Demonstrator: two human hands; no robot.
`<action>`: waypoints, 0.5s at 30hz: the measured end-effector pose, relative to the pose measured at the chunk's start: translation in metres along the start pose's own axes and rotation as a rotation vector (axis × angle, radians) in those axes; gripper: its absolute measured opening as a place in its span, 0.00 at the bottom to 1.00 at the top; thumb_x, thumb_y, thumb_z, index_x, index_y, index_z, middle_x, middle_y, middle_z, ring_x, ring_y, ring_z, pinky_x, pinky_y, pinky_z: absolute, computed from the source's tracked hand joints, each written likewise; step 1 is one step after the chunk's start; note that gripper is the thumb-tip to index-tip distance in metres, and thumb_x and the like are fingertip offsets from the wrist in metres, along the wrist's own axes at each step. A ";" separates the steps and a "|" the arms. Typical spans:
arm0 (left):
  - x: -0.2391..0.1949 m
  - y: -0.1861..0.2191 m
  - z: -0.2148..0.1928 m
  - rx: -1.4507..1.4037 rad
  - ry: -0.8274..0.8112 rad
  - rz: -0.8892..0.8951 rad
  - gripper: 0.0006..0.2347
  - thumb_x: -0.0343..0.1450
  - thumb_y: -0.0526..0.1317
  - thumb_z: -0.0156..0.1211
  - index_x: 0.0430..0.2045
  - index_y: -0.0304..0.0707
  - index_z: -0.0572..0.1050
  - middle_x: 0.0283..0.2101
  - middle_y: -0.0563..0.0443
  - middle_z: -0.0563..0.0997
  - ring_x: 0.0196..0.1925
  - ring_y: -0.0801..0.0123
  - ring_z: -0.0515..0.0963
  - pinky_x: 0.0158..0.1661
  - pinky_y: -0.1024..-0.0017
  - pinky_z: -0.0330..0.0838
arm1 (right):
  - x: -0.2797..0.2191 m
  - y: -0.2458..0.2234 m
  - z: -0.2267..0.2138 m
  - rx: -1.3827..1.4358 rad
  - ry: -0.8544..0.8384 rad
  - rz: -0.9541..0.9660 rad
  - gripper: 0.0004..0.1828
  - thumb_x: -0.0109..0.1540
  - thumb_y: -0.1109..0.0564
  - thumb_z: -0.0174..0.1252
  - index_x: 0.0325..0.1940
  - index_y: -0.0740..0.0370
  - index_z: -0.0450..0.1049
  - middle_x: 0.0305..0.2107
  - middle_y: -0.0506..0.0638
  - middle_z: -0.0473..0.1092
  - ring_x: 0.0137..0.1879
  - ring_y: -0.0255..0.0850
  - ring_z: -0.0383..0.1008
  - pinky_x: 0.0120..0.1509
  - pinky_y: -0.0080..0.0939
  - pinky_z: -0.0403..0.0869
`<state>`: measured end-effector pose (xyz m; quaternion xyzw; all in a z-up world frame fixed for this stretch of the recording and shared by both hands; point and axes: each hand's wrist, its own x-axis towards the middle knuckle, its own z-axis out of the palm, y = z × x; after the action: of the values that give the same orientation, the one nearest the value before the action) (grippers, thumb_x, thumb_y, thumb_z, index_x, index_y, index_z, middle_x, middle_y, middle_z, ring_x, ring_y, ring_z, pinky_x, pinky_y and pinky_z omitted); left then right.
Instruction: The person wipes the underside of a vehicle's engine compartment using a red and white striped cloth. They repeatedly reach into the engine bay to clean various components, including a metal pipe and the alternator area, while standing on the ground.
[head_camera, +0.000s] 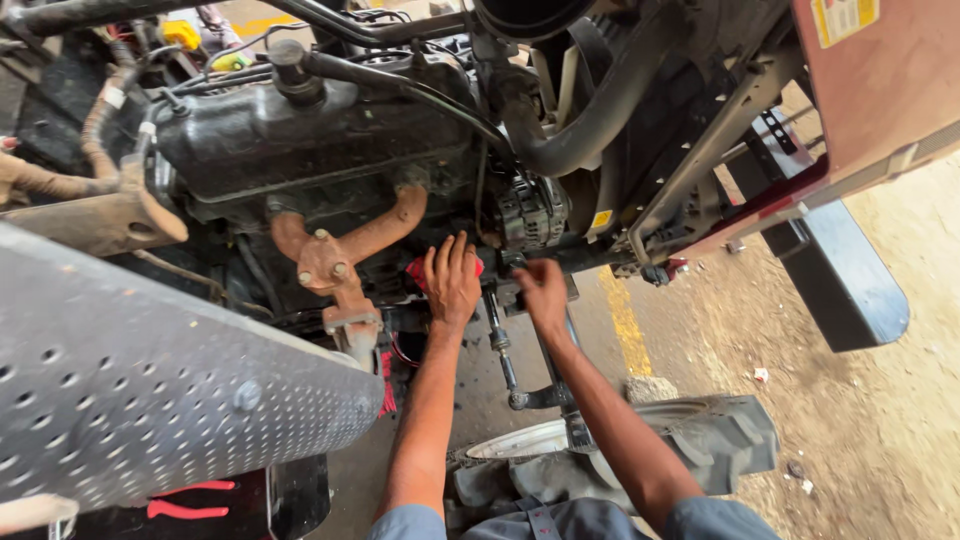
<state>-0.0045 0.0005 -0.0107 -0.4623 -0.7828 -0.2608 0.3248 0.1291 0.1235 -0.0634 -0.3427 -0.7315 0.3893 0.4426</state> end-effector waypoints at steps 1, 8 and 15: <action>-0.001 0.001 -0.001 -0.002 -0.002 -0.005 0.11 0.72 0.37 0.55 0.47 0.36 0.77 0.62 0.48 0.77 0.66 0.57 0.73 0.66 0.49 0.61 | -0.002 -0.002 -0.002 0.067 0.067 0.147 0.18 0.62 0.48 0.67 0.40 0.65 0.71 0.31 0.54 0.74 0.35 0.42 0.74 0.42 0.51 0.76; -0.002 0.003 -0.001 -0.003 -0.010 -0.020 0.11 0.73 0.37 0.55 0.47 0.37 0.77 0.62 0.49 0.77 0.65 0.59 0.73 0.66 0.50 0.61 | 0.011 -0.007 0.005 0.264 -0.237 0.792 0.19 0.62 0.45 0.63 0.41 0.62 0.69 0.28 0.52 0.71 0.33 0.46 0.73 0.40 0.54 0.73; -0.001 0.003 -0.004 0.017 0.013 0.000 0.10 0.73 0.37 0.56 0.46 0.37 0.77 0.61 0.48 0.77 0.66 0.58 0.73 0.66 0.50 0.61 | 0.001 0.016 0.009 0.203 0.018 0.417 0.23 0.65 0.42 0.66 0.42 0.65 0.72 0.28 0.51 0.71 0.33 0.44 0.71 0.37 0.48 0.72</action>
<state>-0.0007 -0.0011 -0.0085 -0.4579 -0.7827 -0.2570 0.3340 0.1227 0.1294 -0.0793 -0.4434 -0.5981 0.5409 0.3914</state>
